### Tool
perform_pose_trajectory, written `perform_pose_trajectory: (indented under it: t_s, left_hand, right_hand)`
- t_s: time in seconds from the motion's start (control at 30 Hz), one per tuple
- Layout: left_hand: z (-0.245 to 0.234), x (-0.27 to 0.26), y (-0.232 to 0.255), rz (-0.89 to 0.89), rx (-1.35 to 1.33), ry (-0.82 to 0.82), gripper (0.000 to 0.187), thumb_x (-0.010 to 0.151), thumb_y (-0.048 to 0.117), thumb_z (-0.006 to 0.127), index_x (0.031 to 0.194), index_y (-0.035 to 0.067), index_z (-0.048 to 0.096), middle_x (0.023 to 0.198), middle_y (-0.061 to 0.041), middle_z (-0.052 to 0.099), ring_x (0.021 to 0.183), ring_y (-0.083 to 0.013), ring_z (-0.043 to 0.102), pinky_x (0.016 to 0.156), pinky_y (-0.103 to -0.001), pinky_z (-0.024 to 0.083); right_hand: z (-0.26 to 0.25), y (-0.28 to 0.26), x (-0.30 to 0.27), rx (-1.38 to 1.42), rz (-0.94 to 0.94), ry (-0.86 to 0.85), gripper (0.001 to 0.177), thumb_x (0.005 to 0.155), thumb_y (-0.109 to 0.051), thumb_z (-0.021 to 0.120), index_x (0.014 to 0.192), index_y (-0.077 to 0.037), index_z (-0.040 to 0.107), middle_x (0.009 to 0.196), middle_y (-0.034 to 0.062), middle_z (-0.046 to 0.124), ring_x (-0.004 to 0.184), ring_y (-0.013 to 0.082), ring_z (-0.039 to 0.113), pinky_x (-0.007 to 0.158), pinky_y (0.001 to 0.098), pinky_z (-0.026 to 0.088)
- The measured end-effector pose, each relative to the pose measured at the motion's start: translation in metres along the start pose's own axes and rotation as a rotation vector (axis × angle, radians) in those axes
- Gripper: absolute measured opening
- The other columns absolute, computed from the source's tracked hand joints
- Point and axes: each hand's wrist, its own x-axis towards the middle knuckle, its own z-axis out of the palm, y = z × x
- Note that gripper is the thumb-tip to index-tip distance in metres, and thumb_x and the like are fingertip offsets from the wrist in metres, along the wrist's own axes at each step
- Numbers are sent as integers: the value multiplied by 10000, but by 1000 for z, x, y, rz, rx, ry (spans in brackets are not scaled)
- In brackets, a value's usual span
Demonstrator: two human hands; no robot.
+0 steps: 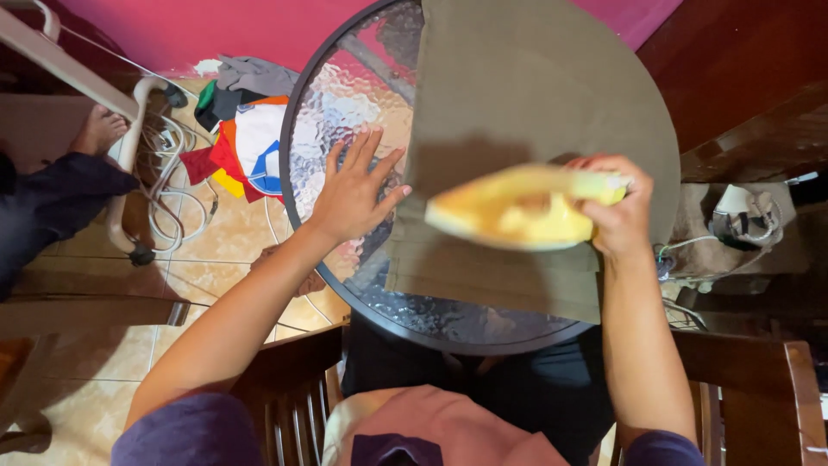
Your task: The person irons a green shirt laid out on a round glass table. They use a yellow iron to smooth the fabric, moving it back and forth across the shirt's surface while holding the garment steady with their left hand.
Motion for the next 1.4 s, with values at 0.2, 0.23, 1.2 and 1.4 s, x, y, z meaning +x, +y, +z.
perform_pose_trajectory:
  t_s: [0.2, 0.23, 1.2, 1.4]
  left_hand:
    - [-15, -3, 3, -7, -50, -125, 669, 1032, 659, 452, 1510, 194, 504, 1618, -226, 346, 1535, -385, 263, 1199, -594, 134]
    - [-15, 0, 1, -2, -51, -124, 669, 1032, 659, 452, 1510, 194, 504, 1618, -226, 346, 1535, -385, 263, 1199, -594, 134]
    - [1, -4, -3, 10, 30, -131, 664, 977, 598, 480, 1519, 214, 470, 1633, -241, 318, 1547, -384, 231, 1193, -616, 131]
    - [1, -4, -3, 3, 27, -111, 651, 975, 596, 477, 1512, 228, 478, 1626, -234, 333, 1545, -380, 241, 1189, -615, 135]
  right_hand:
    - [7, 0, 4, -298, 48, 30, 368, 649, 25, 774, 1006, -36, 713, 983, 119, 716, 867, 184, 676, 770, 290, 541]
    - [10, -2, 4, -300, 45, 34, 368, 649, 25, 774, 1006, -36, 713, 983, 119, 716, 867, 184, 676, 770, 290, 541]
    - [44, -11, -12, -164, -85, -258, 327, 624, 77, 805, 932, 49, 700, 918, 200, 690, 885, 270, 686, 814, 382, 548]
    - [52, -19, -14, -178, -102, -377, 351, 613, 125, 806, 935, 36, 695, 891, 187, 668, 862, 274, 659, 787, 393, 522]
